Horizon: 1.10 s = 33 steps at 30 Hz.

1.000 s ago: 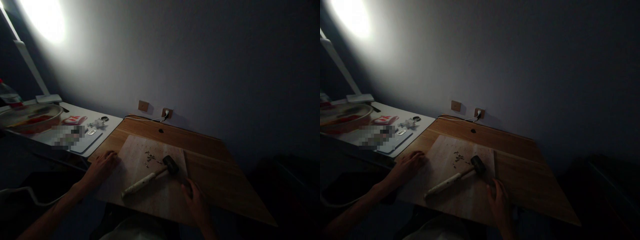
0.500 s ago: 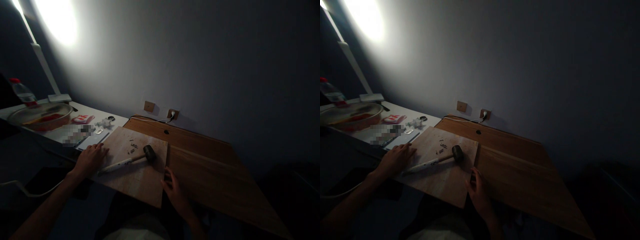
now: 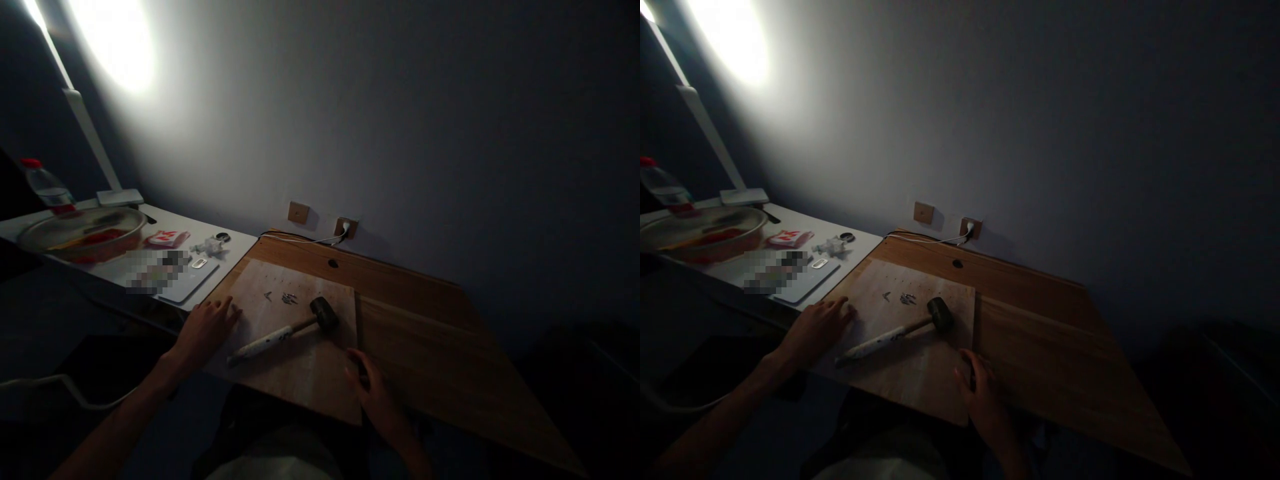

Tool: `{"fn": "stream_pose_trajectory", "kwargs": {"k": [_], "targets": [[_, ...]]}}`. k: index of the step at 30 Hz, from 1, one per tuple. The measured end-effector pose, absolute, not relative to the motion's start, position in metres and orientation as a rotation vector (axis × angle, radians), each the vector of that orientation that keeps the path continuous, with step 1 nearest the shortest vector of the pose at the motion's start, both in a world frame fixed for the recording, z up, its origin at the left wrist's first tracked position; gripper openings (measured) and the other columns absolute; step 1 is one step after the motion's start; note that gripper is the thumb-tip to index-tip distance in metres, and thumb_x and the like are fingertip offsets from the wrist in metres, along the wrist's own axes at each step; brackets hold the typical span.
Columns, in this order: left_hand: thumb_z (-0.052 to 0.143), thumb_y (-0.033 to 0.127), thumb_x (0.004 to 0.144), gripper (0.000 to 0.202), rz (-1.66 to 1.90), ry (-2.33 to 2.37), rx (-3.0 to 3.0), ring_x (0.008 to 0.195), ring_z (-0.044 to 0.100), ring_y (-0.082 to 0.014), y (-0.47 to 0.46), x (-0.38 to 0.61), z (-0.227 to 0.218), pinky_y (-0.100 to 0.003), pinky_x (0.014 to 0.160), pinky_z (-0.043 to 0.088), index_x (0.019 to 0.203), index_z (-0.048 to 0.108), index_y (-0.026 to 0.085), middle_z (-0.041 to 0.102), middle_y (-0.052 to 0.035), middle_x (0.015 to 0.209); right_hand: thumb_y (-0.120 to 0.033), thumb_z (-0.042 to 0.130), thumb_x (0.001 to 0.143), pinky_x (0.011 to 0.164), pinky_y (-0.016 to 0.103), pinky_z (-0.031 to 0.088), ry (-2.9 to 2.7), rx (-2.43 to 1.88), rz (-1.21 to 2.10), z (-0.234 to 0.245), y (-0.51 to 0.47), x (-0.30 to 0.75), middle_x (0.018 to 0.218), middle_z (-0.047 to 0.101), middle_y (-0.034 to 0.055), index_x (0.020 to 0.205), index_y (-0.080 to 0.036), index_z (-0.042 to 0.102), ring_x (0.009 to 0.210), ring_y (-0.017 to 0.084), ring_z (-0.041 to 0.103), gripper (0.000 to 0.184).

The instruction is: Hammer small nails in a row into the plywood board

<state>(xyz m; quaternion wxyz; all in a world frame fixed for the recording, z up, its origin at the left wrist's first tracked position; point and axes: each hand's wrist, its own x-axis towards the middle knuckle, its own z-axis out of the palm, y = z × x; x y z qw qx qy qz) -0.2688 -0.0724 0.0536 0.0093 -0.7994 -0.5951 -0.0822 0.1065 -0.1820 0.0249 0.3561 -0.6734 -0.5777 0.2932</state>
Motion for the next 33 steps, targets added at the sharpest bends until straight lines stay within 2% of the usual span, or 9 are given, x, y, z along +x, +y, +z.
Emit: {"fn": "stream_pose_trajectory", "kwargs": {"k": [5, 7, 10, 17, 21, 25, 28, 31, 33], "targets": [[0.042, 0.038, 0.099, 0.037, -0.237, -1.824, -2.566, 0.086, 0.071, -0.0302, -0.082, -0.236, 0.047, -0.043, 0.083, 0.052, 0.114, 0.066, 0.016, 0.073, -0.016, 0.096, -0.053, 0.058, 0.083, 0.094, 0.045, 0.057, -1.404, -1.808, 0.717, 0.014, -0.199, 0.153, 0.125, 0.071, 0.0119, 0.116, -0.024, 0.069, 0.117, 0.03, 0.066, 0.046], [0.044, 0.039, 0.098, 0.038, -0.249, -1.81, -2.619, 0.088, 0.072, -0.0298, -0.089, -0.224, 0.048, -0.042, 0.084, 0.052, 0.118, 0.064, 0.015, 0.075, -0.0156, 0.093, -0.055, 0.058, 0.081, 0.095, 0.046, 0.056, -1.348, -1.851, 0.7, 0.01, -0.208, 0.171, 0.124, 0.071, 0.0132, 0.115, -0.022, 0.069, 0.118, 0.031, 0.065, 0.049], [0.046, 0.038, 0.098, 0.037, -0.202, -1.76, -2.699, 0.091, 0.072, -0.0298, -0.1, -0.207, 0.054, -0.042, 0.085, 0.053, 0.12, 0.064, 0.016, 0.076, -0.0148, 0.095, -0.06, 0.058, 0.076, 0.095, 0.049, 0.056, -1.252, -1.915, 0.68, 0.008, -0.222, 0.194, 0.121, 0.072, 0.0158, 0.111, -0.021, 0.07, 0.116, 0.033, 0.067, 0.054], [0.048, 0.029, 0.097, 0.026, -0.179, -1.622, -2.801, 0.098, 0.069, -0.0265, -0.102, -0.189, 0.06, -0.038, 0.085, 0.051, 0.115, 0.066, 0.021, 0.074, -0.0107, 0.104, -0.064, 0.057, 0.072, 0.095, 0.048, 0.055, -1.16, -1.987, 0.627, 0.012, -0.247, 0.217, 0.117, 0.074, 0.0146, 0.109, -0.022, 0.069, 0.112, 0.034, 0.068, 0.057], [0.05, 0.019, 0.094, 0.02, -0.188, -1.49, -2.763, 0.1, 0.063, -0.0281, -0.095, -0.185, 0.055, -0.041, 0.088, 0.047, 0.102, 0.068, 0.02, 0.07, -0.0121, 0.104, -0.063, 0.055, 0.074, 0.092, 0.049, 0.056, -1.194, -1.978, 0.551, 0.011, -0.245, 0.219, 0.11, 0.076, 0.0131, 0.105, -0.024, 0.069, 0.107, 0.033, 0.07, 0.052], [0.052, 0.017, 0.092, 0.021, -0.298, -1.425, -2.678, 0.108, 0.057, -0.0308, -0.092, -0.18, 0.051, -0.044, 0.09, 0.044, 0.107, 0.067, 0.018, 0.065, -0.0144, 0.113, -0.06, 0.053, 0.08, 0.094, 0.051, 0.053, -1.258, -1.972, 0.301, 0.017, -0.238, 0.205, 0.107, 0.075, 0.0156, 0.098, -0.022, 0.07, 0.105, 0.035, 0.069, 0.046], [0.053, 0.021, 0.094, 0.023, -0.33, -1.352, -2.737, 0.111, 0.056, -0.0293, -0.088, -0.168, 0.049, -0.043, 0.093, 0.043, 0.114, 0.064, 0.019, 0.063, -0.0131, 0.12, -0.059, 0.049, 0.088, 0.085, 0.042, 0.056, -1.331, -1.896, 0.37, 0.031, -0.233, 0.174, 0.104, 0.076, 0.0123, 0.105, -0.023, 0.072, 0.096, 0.03, 0.071, 0.046], [0.052, 0.022, 0.095, 0.025, -0.298, -1.24, -2.885, 0.109, 0.057, -0.0263, -0.081, -0.144, 0.049, -0.04, 0.093, 0.043, 0.118, 0.062, 0.019, 0.064, -0.0112, 0.12, -0.058, 0.046, 0.093, 0.079, 0.036, 0.055, -1.54, -1.811, 0.589, 0.048, -0.226, 0.135, 0.089, 0.075, 0.0065, 0.126, -0.026, 0.067, 0.084, 0.025, 0.072, 0.05], [0.053, 0.021, 0.096, 0.025, -0.314, -1.156, -2.95, 0.111, 0.057, -0.0259, -0.076, -0.124, 0.047, -0.04, 0.094, 0.043, 0.119, 0.061, 0.019, 0.063, -0.0108, 0.122, -0.059, 0.043, 0.096, 0.066, 0.033, 0.053, -1.625, -1.804, 0.78, 0.054, -0.217, 0.112, 0.071, 0.071, 0.0025, 0.134, -0.029, 0.063, 0.068, 0.023, 0.07, 0.053]]}}
